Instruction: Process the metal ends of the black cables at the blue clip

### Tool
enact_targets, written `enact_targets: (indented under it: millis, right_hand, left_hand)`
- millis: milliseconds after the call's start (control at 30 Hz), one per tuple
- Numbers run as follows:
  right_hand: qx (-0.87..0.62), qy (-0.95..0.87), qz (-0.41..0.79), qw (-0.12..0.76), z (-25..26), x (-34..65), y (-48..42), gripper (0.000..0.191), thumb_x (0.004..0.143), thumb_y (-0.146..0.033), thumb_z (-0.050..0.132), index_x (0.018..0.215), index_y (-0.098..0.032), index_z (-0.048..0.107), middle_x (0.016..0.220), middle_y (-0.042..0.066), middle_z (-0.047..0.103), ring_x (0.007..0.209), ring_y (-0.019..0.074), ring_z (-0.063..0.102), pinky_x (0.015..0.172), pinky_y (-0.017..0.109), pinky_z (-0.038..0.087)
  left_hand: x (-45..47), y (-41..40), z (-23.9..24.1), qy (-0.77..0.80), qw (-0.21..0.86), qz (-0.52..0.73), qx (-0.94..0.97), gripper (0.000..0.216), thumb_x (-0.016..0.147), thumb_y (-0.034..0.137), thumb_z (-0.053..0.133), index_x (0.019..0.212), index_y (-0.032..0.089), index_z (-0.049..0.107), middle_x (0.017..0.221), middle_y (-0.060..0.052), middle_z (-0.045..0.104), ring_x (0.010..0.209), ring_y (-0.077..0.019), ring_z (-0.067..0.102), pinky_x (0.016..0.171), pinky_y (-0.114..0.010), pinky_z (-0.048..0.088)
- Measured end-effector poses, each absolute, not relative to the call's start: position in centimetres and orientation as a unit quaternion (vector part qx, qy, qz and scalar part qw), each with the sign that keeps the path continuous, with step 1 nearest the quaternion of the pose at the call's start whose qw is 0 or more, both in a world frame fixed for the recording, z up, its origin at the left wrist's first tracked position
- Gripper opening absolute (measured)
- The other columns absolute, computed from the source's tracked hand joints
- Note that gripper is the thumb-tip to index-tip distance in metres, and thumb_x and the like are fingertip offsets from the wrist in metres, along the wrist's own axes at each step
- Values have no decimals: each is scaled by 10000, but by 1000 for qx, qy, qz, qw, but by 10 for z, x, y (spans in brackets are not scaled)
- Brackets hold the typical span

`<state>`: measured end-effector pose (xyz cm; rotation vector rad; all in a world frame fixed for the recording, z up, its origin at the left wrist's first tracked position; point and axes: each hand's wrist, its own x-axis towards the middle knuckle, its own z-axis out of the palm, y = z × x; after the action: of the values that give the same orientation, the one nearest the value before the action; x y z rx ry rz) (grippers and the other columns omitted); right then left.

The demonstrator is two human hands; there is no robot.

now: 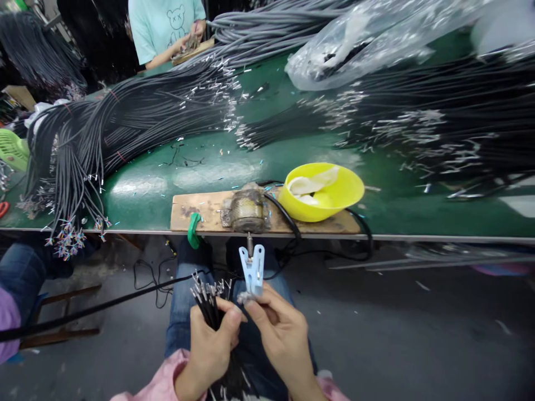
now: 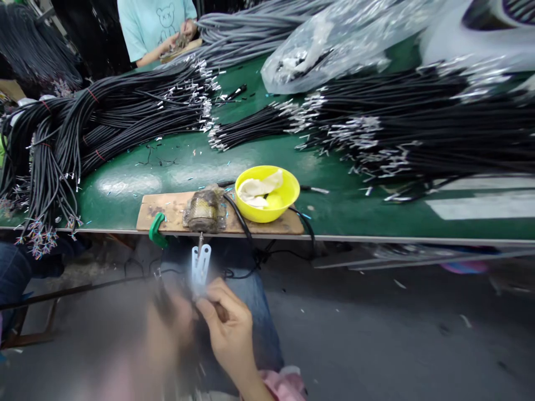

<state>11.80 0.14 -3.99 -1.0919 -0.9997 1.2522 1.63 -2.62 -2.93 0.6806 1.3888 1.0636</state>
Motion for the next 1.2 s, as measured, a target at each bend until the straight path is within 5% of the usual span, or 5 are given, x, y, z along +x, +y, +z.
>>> enact_targets:
  millis: [133,467,733,967,1200]
  right_hand:
    - [-386,-315,696,517,-44,120,2,285,739,-467,673,735,-184,706,626,23,581,522,140,492,489,255,428]
    - [-404,-365,655,523,-31,126,9,273,693,-429,719,622,-179,638,606,12,537,552,146,490,507,251,427]
    - [-449,-556,298,633,-27,127,4,166,722,-111,655,683,-268,691,626,28,607,624,201,542,625,342,448]
    - [-298,-322,784,439,-19,142,24,355,585,-530,764,616,-184,694,533,2,537,494,137,474,492,266,391]
    - [-355,-293,746,482,-4,142,53,395,558,-533,778,553,-152,676,492,-12,529,471,102,413,457,233,359]
  left_hand:
    - [17,-26,-29,575,623,450,280,485,655,635,649,654,165,531,474,58,407,379,-42,282,362,-197,207]
    - [15,-21,-23,566,639,436,285,427,646,572,699,632,185,520,419,74,396,327,-42,287,344,-210,204]
    - [12,-17,-14,594,603,430,315,393,637,512,732,621,147,588,437,60,417,370,-57,345,372,-219,259]
    - [6,-5,2,538,604,461,366,253,573,419,810,572,191,700,560,-6,602,546,-133,500,591,-286,438]
    - [8,-9,6,562,583,483,335,225,517,382,843,528,223,685,459,28,498,474,-116,428,503,-263,389]
